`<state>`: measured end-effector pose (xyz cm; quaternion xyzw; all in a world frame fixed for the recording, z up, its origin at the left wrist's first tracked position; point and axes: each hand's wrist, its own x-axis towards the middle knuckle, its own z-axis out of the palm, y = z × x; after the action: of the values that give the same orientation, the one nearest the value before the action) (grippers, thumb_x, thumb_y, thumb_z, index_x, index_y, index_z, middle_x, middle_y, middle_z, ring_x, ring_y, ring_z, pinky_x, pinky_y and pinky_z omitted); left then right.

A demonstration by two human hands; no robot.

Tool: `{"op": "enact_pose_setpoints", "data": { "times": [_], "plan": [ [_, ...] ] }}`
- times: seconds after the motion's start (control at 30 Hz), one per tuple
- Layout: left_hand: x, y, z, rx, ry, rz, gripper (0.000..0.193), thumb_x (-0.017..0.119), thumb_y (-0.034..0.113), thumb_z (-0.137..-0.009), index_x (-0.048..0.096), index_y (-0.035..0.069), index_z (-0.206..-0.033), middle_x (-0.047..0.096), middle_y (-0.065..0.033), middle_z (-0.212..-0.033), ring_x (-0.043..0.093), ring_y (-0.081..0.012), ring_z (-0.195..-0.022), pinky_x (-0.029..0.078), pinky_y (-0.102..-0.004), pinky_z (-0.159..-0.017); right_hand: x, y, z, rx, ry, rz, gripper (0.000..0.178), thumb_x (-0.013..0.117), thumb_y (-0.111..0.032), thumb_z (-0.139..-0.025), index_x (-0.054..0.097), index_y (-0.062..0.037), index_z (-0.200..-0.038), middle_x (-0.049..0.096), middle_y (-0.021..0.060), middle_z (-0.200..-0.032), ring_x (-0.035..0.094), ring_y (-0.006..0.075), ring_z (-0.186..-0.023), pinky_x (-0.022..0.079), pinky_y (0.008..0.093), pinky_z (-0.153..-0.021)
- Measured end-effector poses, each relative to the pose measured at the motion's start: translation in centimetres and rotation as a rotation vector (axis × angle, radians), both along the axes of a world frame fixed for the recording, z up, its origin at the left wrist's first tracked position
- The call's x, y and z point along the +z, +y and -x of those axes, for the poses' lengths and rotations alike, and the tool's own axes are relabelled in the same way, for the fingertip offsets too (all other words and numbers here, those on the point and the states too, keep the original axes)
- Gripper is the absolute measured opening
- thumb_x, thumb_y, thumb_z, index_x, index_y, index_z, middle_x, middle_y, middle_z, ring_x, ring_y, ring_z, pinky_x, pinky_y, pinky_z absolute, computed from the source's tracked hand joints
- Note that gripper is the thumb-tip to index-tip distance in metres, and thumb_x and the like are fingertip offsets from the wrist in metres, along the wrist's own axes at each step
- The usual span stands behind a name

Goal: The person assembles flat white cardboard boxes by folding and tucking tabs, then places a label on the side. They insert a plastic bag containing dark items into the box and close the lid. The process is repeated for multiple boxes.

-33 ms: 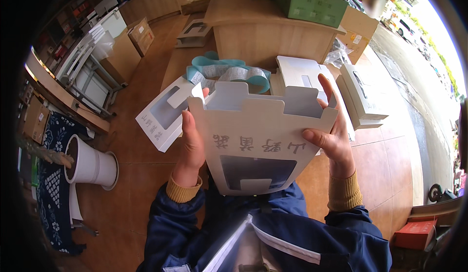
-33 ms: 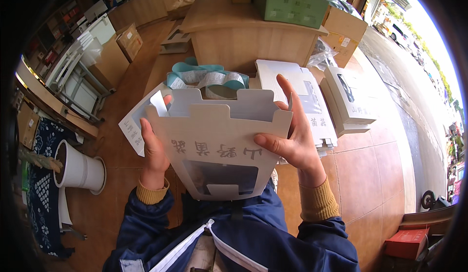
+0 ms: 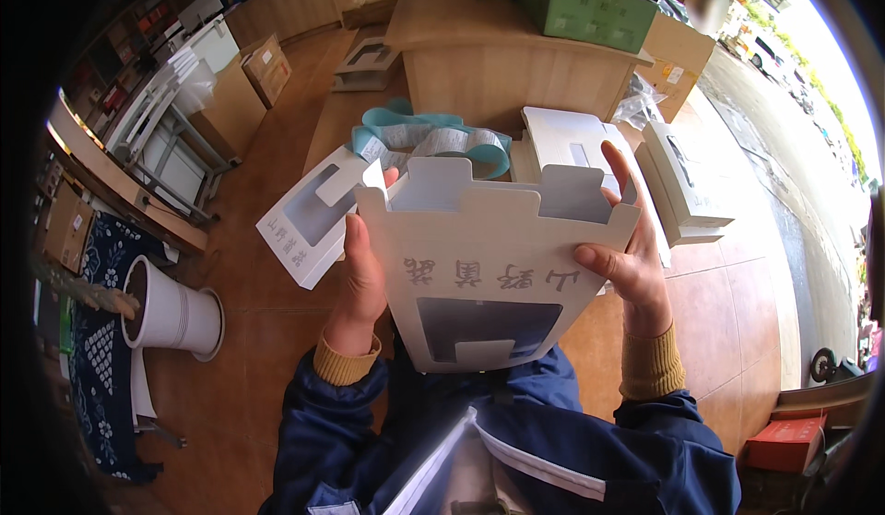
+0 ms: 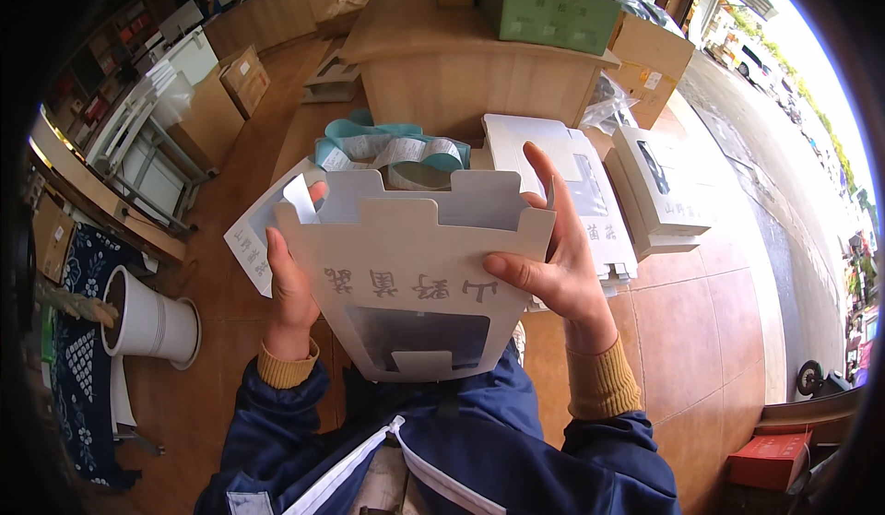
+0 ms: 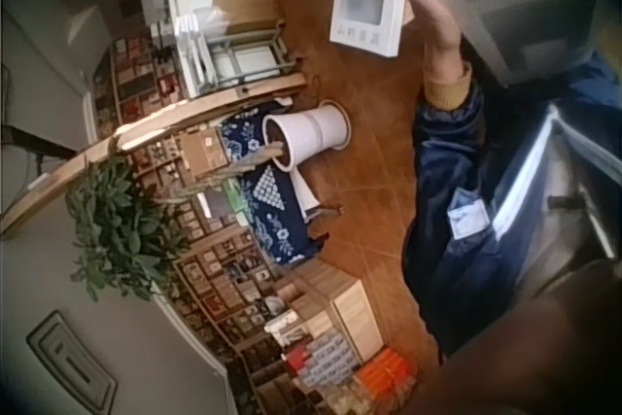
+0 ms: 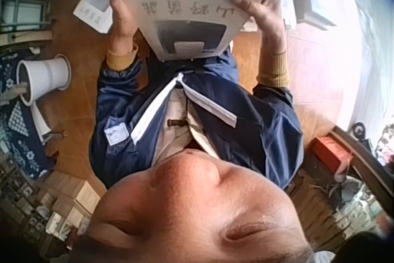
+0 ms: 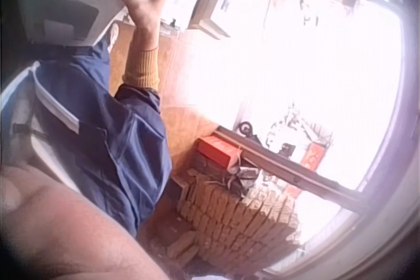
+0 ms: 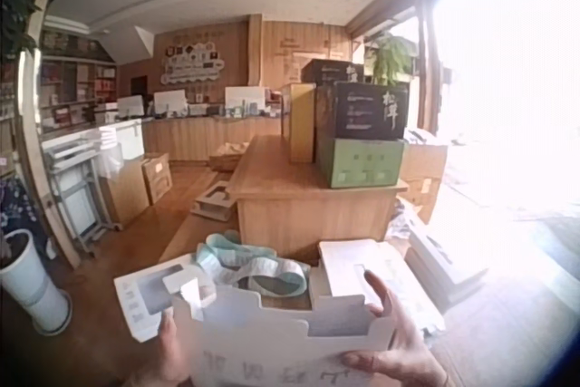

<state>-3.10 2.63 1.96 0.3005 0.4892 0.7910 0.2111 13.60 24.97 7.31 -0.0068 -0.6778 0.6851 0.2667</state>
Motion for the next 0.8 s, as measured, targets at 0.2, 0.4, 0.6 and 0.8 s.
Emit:
{"op": "enact_pose_setpoints", "data": {
  "times": [0.2, 0.4, 0.6, 0.8],
  "plan": [
    [0.0, -2.1, 2.0, -0.281, -0.023, -0.044, 0.108, 0.049, 0.082, -0.076, 0.030, 0.004, -0.148, 0.038, -0.0124, -0.147, 0.040, -0.0240, -0.134, 0.040, -0.0400, -0.107, -0.9, 1.2, -0.1, -0.009, 0.009, 0.047, 0.109, 0.086, -0.025, -0.070, 0.018, -0.0010, -0.152, 0.056, 0.0170, -0.125, 0.054, 0.0259, -0.119, 0.040, 0.0387, -0.104],
    [-0.7, -1.1, 0.7, -0.095, -0.034, 0.089, 0.108, 0.055, 0.078, -0.077, 0.025, 0.004, -0.149, 0.039, -0.0126, -0.145, 0.044, -0.0243, -0.131, 0.041, -0.0388, -0.106, -1.0, 0.6, 0.3, -0.034, 0.022, -0.133, 0.125, 0.087, -0.037, -0.062, 0.011, 0.0013, -0.153, 0.044, 0.0205, -0.135, 0.048, 0.0267, -0.123, 0.037, 0.0380, -0.107],
    [-2.0, -0.1, 0.9, 0.139, -0.059, 0.056, 0.078, 0.053, 0.055, -0.094, 0.027, 0.005, -0.148, 0.045, -0.0112, -0.138, 0.047, -0.0218, -0.126, 0.041, -0.0377, -0.104, -1.9, 0.0, 0.0, 0.063, -0.030, -0.208, 0.122, 0.088, -0.036, -0.068, 0.008, 0.0029, -0.153, 0.034, 0.0222, -0.148, 0.041, 0.0276, -0.133, 0.032, 0.0387, -0.111],
    [-1.4, 0.4, 1.0, 0.315, 0.009, 0.054, 0.072, 0.054, 0.049, -0.096, 0.029, 0.004, -0.146, 0.046, -0.0103, -0.136, 0.047, -0.0203, -0.124, 0.040, -0.0361, -0.103, -5.2, -3.0, -0.3, -0.288, -0.107, -0.295, 0.104, 0.081, -0.039, -0.078, 0.019, 0.0029, -0.150, 0.040, 0.0212, -0.143, 0.040, 0.0297, -0.134, 0.034, 0.0391, -0.110]
  ]
}}
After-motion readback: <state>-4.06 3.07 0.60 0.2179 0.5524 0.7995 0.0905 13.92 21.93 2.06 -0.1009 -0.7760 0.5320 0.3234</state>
